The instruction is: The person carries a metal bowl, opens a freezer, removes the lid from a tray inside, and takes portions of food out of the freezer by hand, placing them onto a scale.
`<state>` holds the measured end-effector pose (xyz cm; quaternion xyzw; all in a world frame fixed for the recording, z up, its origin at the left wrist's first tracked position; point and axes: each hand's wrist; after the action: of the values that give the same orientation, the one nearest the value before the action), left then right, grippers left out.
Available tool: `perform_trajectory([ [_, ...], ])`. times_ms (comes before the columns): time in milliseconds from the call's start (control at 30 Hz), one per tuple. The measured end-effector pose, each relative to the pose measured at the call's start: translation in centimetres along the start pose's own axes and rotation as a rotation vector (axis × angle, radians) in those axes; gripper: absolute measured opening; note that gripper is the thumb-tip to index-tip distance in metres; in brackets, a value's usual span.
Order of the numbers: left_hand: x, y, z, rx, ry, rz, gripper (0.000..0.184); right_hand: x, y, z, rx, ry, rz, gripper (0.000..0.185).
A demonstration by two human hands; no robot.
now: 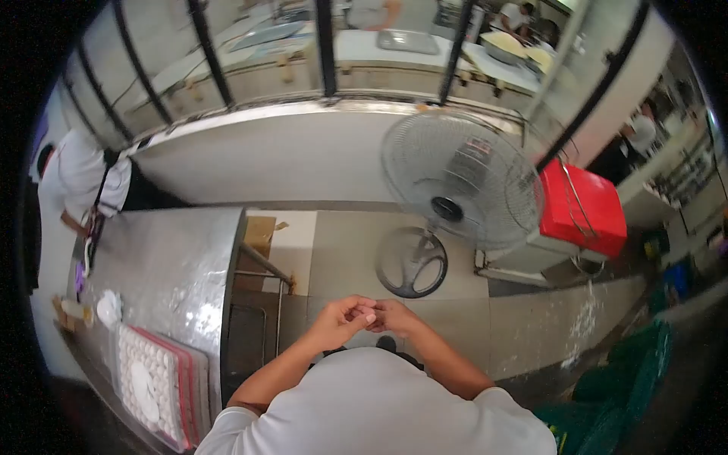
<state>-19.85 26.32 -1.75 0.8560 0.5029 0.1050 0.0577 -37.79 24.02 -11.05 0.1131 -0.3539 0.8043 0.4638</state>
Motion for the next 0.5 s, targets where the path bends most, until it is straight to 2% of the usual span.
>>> perform_trajectory([
  [33, -0.8, -1.5, -0.4, -0.014, -0.002, 0.040, 0.028, 1.6, 1.4, -0.5, -0.069, 0.017, -0.053, 0.033],
  [67, -1.4, -2.9, -0.8, -0.075, -0.041, 0.106, 0.028, 3.0, 3.0, -0.9, -0.111, 0.017, -0.077, 0.026],
  [233, -3.6, -7.2, -1.5, -0.186, -0.117, 0.375, 0.028, 8.7, 6.7, -4.2, -0.314, 0.143, -0.259, 0.027],
  [300, -4.4, -7.8, -2.6, -0.278, -0.139, 0.438, 0.027, 9.9, 7.3, -5.7, -0.447, 0.250, -0.329, 0.027],
  [433, -5.0, -9.9, -1.5, -0.238, -0.192, 0.674, 0.025, 11.6, 7.0, -9.9, -0.644, 0.381, -0.492, 0.019],
  [500, -4.9, -10.3, -2.0, -0.220, -0.165, 0.765, 0.024, 12.5, 6.0, -11.7, -0.626, 0.427, -0.546, 0.020],
])
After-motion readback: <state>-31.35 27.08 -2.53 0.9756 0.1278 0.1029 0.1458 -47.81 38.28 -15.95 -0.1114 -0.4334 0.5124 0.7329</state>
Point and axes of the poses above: each hand's wrist, its own x-axis away from the middle knuckle, its own y-axis out of the back of the hand, z = x × y, and after that the axes turned 13 degrees about -x, right-handed
